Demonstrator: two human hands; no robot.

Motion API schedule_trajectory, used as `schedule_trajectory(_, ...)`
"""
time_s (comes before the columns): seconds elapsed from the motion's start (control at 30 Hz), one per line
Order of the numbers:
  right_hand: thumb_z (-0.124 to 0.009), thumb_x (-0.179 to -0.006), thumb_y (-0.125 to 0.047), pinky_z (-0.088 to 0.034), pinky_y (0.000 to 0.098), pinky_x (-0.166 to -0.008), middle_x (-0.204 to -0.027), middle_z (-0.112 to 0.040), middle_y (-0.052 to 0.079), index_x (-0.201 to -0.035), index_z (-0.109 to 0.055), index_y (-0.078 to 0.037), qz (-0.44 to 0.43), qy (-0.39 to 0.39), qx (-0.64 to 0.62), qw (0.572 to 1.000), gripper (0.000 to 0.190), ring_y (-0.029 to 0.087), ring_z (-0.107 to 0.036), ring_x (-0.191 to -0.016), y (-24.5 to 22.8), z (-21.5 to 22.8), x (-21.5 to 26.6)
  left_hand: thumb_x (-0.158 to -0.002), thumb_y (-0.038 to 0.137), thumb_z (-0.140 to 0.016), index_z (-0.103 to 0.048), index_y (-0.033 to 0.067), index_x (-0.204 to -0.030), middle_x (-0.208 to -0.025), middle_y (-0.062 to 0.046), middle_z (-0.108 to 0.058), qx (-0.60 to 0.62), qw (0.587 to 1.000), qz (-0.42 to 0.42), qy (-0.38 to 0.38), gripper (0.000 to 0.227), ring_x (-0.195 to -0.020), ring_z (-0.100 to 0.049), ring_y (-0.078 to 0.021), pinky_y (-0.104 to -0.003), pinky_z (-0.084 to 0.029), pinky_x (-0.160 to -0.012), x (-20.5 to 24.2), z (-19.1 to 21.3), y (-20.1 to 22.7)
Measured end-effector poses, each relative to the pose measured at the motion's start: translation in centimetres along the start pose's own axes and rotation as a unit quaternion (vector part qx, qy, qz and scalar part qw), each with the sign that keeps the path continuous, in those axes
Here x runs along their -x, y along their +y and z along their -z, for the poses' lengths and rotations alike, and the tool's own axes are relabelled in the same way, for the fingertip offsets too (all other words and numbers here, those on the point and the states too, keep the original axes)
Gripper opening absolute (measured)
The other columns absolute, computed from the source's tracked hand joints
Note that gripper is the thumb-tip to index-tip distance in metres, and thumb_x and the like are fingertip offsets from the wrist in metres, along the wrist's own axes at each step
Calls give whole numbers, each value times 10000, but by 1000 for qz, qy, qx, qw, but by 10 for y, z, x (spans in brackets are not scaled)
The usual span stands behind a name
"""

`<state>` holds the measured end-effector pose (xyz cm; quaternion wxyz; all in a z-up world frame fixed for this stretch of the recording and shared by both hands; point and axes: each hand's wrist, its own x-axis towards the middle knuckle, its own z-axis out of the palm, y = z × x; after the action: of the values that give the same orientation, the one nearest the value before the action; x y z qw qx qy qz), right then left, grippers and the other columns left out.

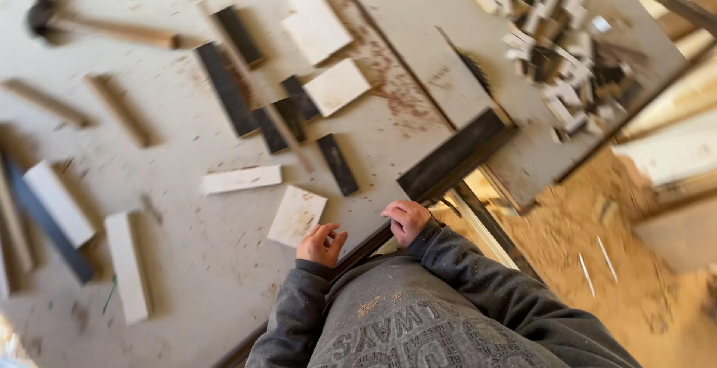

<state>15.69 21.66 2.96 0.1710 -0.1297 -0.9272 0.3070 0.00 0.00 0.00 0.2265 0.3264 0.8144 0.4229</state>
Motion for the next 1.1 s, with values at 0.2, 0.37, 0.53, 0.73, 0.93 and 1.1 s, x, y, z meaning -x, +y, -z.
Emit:
schedule_trajectory(0.2,-651,-853,-40,-569,371,-764,-943,-714,92,-1005,-694,-83,-103,61,85,989,164,231,-677,-820,76,-2,49,-846,298,-777,-756,80,-1037,-814,-47,-723,-15,994,-60,-86,291,-609,-657,-176,-327,-552,-581,-26,-18,31)
schedule_trajectory(0.37,-664,-816,-44,-571,394,-803,-942,-710,113,-1007,-688,-73,-163,167,114,966,195,251,-677,-868,98,17,82,-842,303,-778,-760,86,-1039,-827,-52,-737,-20,986,-98,-134,293,-617,-673,-177,-326,-555,-581,-32,-39,35)
schedule_trajectory(0.53,-675,-878,-69,-594,384,-838,-944,-718,110,-1015,-693,-77,-250,200,132,938,138,246,-693,-899,117,52,160,-847,301,-777,-760,88,-1042,-833,-66,-733,-17,983,-80,-165,289,-608,-679,-171,-330,-549,-568,-14,-58,25)
schedule_trajectory(0.73,-602,-981,-183,-588,396,-927,-1196,-733,110,-1156,-694,-119,-553,280,105,778,208,257,-737,-1026,223,83,238,-847,277,-778,-753,90,-1060,-831,-57,-728,-21,992,-54,-113,285,-599,-666,-162,-321,-542,-558,3,-73,11)
schedule_trajectory(0.93,-701,-868,-242,-442,483,-1053,-1447,-551,184,-1433,-547,-58,-487,136,231,831,613,402,-528,-1252,331,108,264,-841,279,-779,-764,92,-1044,-847,-53,-732,-61,996,-23,-67,276,-608,-671,-173,-329,-544,-573,-30,-118,51)
schedule_trajectory(1.1,-699,-902,-372,-462,504,-1040,-1348,-604,128,-1287,-658,-132,-479,-25,199,855,455,369,-558,-1213,355,129,247,-842,307,-787,-738,73,-1116,-1076,-88,-693,-95,994,-50,-8,363,-812,-699,-214,-361,-568,-698,-63,-163,92)
